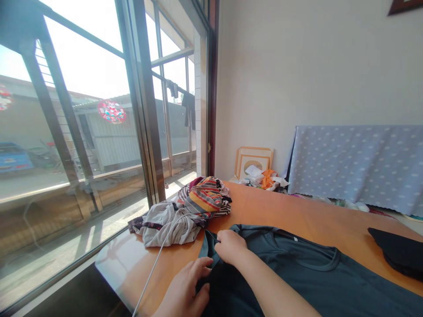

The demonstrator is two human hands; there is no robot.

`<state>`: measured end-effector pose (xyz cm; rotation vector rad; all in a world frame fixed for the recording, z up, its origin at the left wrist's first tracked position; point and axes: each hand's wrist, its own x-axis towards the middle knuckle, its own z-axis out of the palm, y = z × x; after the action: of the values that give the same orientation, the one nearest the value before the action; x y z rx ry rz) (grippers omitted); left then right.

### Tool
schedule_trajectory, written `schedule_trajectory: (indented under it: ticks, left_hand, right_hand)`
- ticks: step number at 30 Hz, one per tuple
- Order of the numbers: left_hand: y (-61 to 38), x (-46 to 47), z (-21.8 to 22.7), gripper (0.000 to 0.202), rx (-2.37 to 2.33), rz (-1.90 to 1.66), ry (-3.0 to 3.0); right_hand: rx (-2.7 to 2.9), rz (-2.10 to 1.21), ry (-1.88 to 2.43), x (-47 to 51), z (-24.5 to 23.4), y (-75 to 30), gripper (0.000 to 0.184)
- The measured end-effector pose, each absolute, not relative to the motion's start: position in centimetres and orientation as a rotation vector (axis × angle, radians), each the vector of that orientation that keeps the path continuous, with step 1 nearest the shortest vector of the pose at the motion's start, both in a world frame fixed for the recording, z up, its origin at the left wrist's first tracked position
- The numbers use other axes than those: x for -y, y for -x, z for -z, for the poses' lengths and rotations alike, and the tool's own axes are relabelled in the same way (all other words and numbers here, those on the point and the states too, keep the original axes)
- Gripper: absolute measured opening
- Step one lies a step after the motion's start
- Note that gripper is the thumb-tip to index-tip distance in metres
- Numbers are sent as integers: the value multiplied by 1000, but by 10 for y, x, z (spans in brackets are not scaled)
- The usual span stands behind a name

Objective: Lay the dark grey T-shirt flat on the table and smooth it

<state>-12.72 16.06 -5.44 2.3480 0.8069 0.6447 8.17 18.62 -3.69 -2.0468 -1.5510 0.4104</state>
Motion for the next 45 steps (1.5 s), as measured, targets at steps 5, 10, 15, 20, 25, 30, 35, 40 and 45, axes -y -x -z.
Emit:
schedule_trajectory:
  ticks: [5, 10, 15, 20, 25, 30, 35, 40, 45]
  left_hand:
    - [140, -177, 35, 58, -913, -611, -2348]
    - [142, -196, 24, 27, -873, -585, -2392]
    - [149, -202, 8, 10, -706, -789, -2259]
    - [156, -209, 9, 25, -804, -945, -2086]
    - [157, -208, 41, 3, -1389, -744, -2145]
    - [156, -198, 52, 37, -1447, -798, -2302]
    - [132, -197, 28, 28, -1360, -1030, -2487]
    - [78, -213, 12, 23, -1265, -821, -2642]
    - [11, -232, 16, 26, -1206, -557, -2755]
  right_hand:
    - [1318, -663, 1764, -198, 7, -93, 19]
    - [1131, -806, 1448, -205, -26, -97, 20]
    - [976, -845, 1296, -219, -31, -100, 21]
    - [911, -907, 1252, -231, -21, -88, 24]
    - [978, -1076, 1204, -236, -5, -62, 39]
    - [881, -1117, 1162, -231, 10, -76, 44]
    - [626, -773, 1325, -212, 26, -141, 39]
    - [465, -480, 1487, -174, 45, -216, 35]
    - [357, -223, 1639, -133, 58, -279, 38]
